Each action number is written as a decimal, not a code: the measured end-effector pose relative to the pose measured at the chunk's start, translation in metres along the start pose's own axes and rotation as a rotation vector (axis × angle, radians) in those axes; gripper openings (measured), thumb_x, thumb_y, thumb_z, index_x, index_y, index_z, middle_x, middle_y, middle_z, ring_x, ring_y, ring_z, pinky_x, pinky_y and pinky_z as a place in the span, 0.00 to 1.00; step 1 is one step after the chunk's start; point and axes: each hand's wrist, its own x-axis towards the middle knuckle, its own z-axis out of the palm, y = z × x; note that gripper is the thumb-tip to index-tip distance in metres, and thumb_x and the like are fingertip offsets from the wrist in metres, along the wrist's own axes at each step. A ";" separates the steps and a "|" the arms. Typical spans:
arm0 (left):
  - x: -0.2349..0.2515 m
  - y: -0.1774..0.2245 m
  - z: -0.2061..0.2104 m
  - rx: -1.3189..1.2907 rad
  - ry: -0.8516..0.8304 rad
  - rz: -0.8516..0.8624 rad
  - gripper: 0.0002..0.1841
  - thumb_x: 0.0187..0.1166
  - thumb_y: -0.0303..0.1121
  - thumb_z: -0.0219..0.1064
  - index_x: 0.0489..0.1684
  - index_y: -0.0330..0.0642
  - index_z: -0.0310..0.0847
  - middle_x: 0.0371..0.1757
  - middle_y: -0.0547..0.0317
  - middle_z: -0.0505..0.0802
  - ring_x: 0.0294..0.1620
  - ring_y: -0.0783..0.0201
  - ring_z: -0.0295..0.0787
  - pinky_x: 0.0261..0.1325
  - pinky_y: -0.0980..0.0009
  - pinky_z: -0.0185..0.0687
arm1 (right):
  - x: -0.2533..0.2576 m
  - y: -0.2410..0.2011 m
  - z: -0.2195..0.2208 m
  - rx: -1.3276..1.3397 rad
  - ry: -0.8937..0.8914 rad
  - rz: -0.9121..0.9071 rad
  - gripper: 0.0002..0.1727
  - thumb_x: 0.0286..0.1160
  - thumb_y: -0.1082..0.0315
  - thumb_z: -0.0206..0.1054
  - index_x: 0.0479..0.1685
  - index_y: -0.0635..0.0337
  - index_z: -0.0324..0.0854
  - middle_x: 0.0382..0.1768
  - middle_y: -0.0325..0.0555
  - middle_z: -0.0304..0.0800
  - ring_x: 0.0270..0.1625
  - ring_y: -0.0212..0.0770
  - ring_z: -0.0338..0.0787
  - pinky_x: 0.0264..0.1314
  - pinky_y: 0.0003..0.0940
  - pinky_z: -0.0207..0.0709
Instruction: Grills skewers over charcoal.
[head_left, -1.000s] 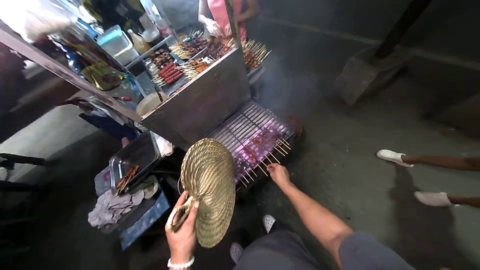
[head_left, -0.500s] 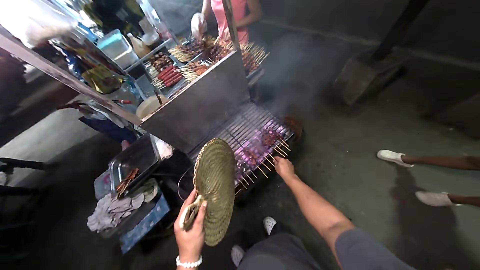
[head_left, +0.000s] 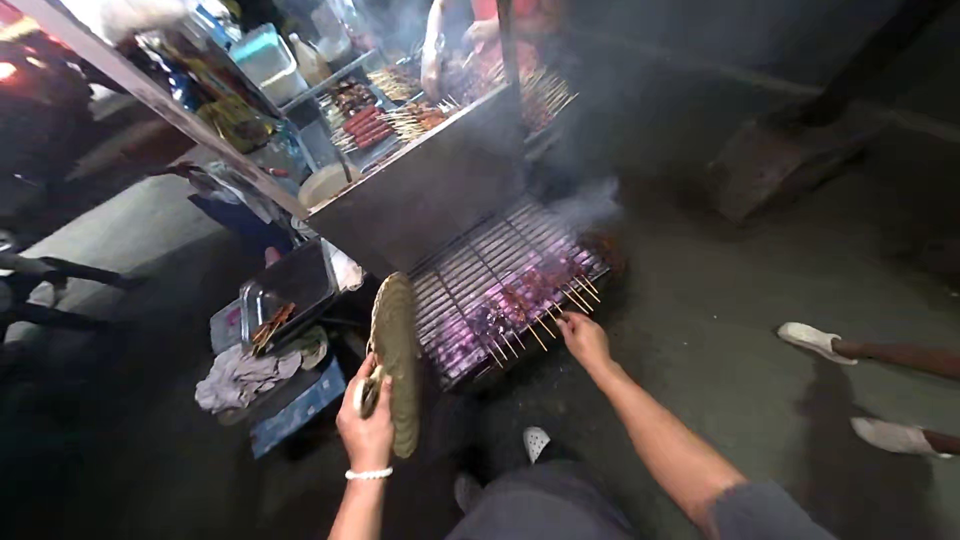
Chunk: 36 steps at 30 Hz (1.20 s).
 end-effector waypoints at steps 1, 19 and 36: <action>-0.002 -0.001 0.000 -0.013 -0.020 0.014 0.25 0.73 0.23 0.70 0.72 0.25 0.78 0.70 0.42 0.88 0.70 0.66 0.86 0.75 0.72 0.78 | -0.011 -0.005 0.011 0.038 -0.040 0.005 0.22 0.89 0.54 0.60 0.67 0.59 0.86 0.53 0.57 0.95 0.56 0.56 0.94 0.65 0.60 0.83; -0.027 -0.004 -0.018 -0.192 0.015 -0.089 0.25 0.69 0.18 0.71 0.69 0.26 0.80 0.68 0.47 0.90 0.67 0.68 0.88 0.73 0.73 0.82 | -0.002 -0.042 0.089 0.084 -0.219 0.169 0.15 0.81 0.55 0.69 0.53 0.56 0.93 0.52 0.51 0.96 0.60 0.53 0.93 0.70 0.58 0.80; -0.049 -0.008 -0.042 -0.280 0.091 -0.123 0.27 0.66 0.16 0.71 0.69 0.23 0.78 0.68 0.48 0.90 0.65 0.68 0.89 0.70 0.74 0.84 | -0.011 -0.046 0.086 0.073 -0.072 0.250 0.11 0.79 0.60 0.69 0.47 0.53 0.95 0.47 0.50 0.97 0.56 0.54 0.94 0.63 0.60 0.82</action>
